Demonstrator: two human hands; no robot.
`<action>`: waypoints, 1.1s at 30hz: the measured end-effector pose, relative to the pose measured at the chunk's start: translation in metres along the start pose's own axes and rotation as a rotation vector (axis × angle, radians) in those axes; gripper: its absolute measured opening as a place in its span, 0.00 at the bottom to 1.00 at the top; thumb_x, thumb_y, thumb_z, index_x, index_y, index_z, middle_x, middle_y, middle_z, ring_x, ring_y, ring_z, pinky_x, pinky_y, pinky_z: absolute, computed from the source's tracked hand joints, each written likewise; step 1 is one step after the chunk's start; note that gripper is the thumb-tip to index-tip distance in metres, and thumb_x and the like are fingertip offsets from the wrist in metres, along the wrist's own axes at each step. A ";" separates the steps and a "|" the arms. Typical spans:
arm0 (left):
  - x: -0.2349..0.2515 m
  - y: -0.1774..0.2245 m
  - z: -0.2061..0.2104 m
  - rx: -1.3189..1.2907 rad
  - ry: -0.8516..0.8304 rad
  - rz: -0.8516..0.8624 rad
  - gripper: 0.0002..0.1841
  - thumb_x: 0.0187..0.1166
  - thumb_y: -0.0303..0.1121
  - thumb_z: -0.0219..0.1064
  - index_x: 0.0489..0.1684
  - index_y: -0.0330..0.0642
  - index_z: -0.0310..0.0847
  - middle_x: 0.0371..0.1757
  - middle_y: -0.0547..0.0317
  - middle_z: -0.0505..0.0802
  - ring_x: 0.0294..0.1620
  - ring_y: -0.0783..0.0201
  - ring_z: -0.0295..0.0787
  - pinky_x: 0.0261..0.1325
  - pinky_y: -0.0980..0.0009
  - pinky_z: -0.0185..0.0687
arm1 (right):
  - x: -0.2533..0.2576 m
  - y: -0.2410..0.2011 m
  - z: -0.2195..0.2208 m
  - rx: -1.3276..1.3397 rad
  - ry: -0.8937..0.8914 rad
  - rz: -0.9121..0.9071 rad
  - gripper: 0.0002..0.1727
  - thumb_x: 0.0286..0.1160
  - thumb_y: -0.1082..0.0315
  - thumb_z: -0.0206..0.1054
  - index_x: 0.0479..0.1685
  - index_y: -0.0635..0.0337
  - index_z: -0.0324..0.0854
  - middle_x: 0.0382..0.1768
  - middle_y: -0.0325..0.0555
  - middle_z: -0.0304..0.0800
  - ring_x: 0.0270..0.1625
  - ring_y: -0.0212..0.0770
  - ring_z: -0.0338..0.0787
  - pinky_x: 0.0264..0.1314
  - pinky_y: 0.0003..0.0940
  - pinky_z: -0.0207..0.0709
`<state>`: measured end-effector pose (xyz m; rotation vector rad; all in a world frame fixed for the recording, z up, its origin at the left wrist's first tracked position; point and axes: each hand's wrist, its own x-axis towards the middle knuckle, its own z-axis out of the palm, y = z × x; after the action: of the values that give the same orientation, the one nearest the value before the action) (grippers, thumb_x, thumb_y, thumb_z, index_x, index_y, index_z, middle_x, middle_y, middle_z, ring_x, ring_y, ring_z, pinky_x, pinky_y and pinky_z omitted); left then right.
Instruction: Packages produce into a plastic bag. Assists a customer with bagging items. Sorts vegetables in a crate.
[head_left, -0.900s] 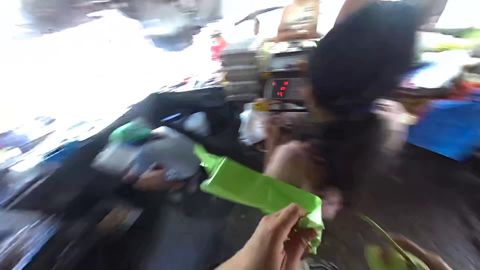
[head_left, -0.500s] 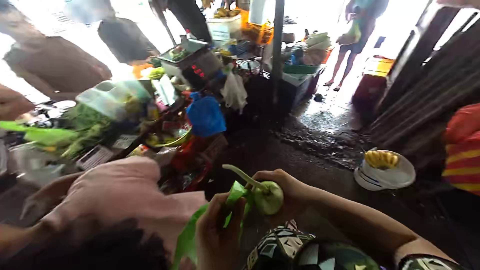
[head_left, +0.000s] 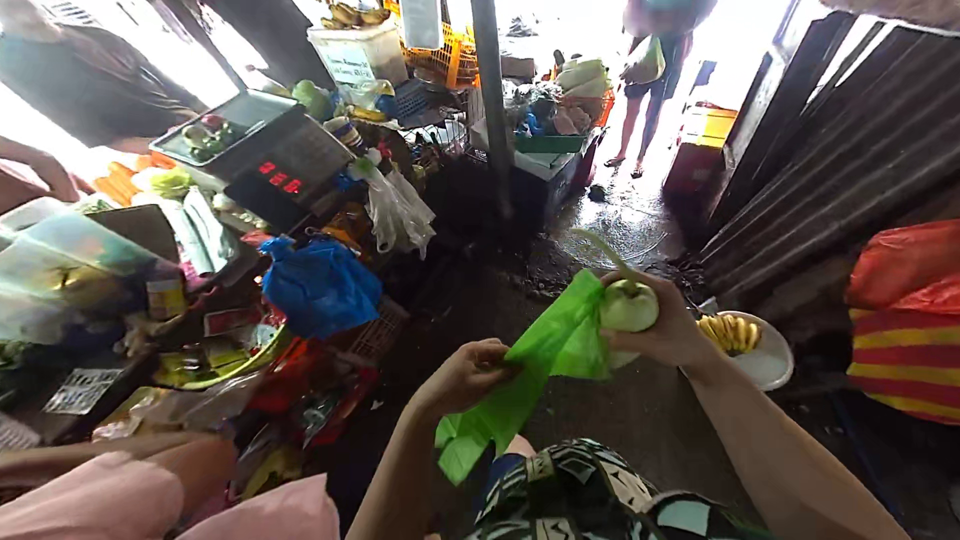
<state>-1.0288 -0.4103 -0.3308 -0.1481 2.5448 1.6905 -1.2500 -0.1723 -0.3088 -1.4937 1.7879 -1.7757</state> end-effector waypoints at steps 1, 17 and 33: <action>0.018 -0.006 -0.015 0.011 -0.063 -0.028 0.13 0.84 0.40 0.66 0.44 0.40 0.90 0.40 0.64 0.89 0.41 0.76 0.84 0.49 0.75 0.83 | 0.009 0.011 -0.009 -0.043 0.061 0.023 0.31 0.47 0.57 0.87 0.55 0.58 0.85 0.46 0.35 0.94 0.49 0.27 0.92 0.56 0.30 0.89; 0.316 -0.057 -0.219 -0.242 -0.381 0.020 0.15 0.66 0.31 0.80 0.50 0.39 0.89 0.39 0.65 0.96 0.39 0.75 0.92 0.49 0.72 0.91 | 0.176 0.136 -0.114 -0.348 0.727 0.389 0.40 0.37 0.61 0.86 0.63 0.56 0.81 0.52 0.35 0.91 0.53 0.27 0.91 0.59 0.31 0.89; 0.625 -0.076 -0.203 -0.274 0.423 -0.204 0.10 0.67 0.29 0.81 0.40 0.36 0.91 0.36 0.57 0.97 0.37 0.66 0.95 0.49 0.63 0.93 | 0.300 0.306 -0.301 -0.452 0.731 0.400 0.49 0.40 0.57 0.84 0.74 0.64 0.74 0.60 0.46 0.89 0.56 0.30 0.90 0.61 0.30 0.86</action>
<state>-1.6423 -0.6481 -0.3988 -0.8346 2.4254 2.0940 -1.7608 -0.2810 -0.3452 -0.4922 2.7338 -1.9065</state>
